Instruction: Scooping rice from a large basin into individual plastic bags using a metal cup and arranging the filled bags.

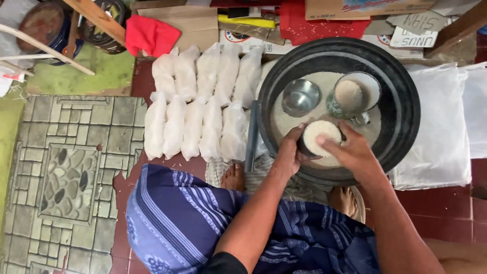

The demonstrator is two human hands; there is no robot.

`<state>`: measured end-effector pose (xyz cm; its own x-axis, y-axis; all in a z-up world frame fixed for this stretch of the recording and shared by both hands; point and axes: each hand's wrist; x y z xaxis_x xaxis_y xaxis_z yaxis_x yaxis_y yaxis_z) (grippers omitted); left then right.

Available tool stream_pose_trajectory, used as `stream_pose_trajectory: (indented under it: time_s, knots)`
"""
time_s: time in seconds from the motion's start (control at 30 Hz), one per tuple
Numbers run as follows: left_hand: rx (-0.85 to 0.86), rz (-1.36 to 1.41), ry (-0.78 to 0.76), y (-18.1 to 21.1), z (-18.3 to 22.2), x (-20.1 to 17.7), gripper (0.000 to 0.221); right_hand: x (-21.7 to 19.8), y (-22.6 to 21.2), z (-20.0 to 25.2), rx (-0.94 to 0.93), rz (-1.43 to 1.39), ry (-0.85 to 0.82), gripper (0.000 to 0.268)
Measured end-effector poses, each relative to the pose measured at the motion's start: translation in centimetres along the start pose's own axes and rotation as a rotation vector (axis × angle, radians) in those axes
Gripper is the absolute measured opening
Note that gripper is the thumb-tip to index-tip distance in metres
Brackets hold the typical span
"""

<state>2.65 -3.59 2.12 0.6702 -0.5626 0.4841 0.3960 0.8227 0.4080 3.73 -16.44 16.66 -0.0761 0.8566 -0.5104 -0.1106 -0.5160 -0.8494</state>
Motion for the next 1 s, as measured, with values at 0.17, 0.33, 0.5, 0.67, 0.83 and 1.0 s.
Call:
stream_pose_trajectory:
  time_s: [0.17,0.33,0.5,0.67,0.83,1.0]
  knots:
    - [-0.03,0.014,-0.031,0.1,-1.0,0.2,0.029,-0.2,3.6,-0.5,0.518,-0.569,-0.031,0.054]
    - [0.034,-0.077,0.036,-0.2,-0.5,0.4,0.041,0.8,7.2,-1.0,0.486,-0.683,-0.002,0.043]
    - [0.238,-0.369,0.049,0.2,-2.0,-0.7,0.053,1.0,5.4,-1.9,0.48,-0.629,0.107,0.047]
    - [0.693,-0.722,0.295,4.0,2.5,-0.7,0.039,-0.2,5.6,-4.6,0.455,-0.484,0.181,0.055]
    - [1.065,-1.102,0.662,4.5,-1.6,-3.7,0.054,-2.7,5.5,-8.2,0.307,-0.17,0.188,0.049]
    - [0.89,-1.145,0.532,2.8,-4.2,-4.6,0.069,-4.9,1.9,-9.7,0.278,-0.134,0.23,0.054]
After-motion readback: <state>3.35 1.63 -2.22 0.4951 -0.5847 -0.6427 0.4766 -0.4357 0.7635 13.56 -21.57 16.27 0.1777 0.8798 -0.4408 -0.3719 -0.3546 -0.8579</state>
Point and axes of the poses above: each hand's wrist, its own z-axis away from the middle knuckle, its own x-axis out of the palm, y = z × x, and after that the axes turned 11 degrees about y, right-handed
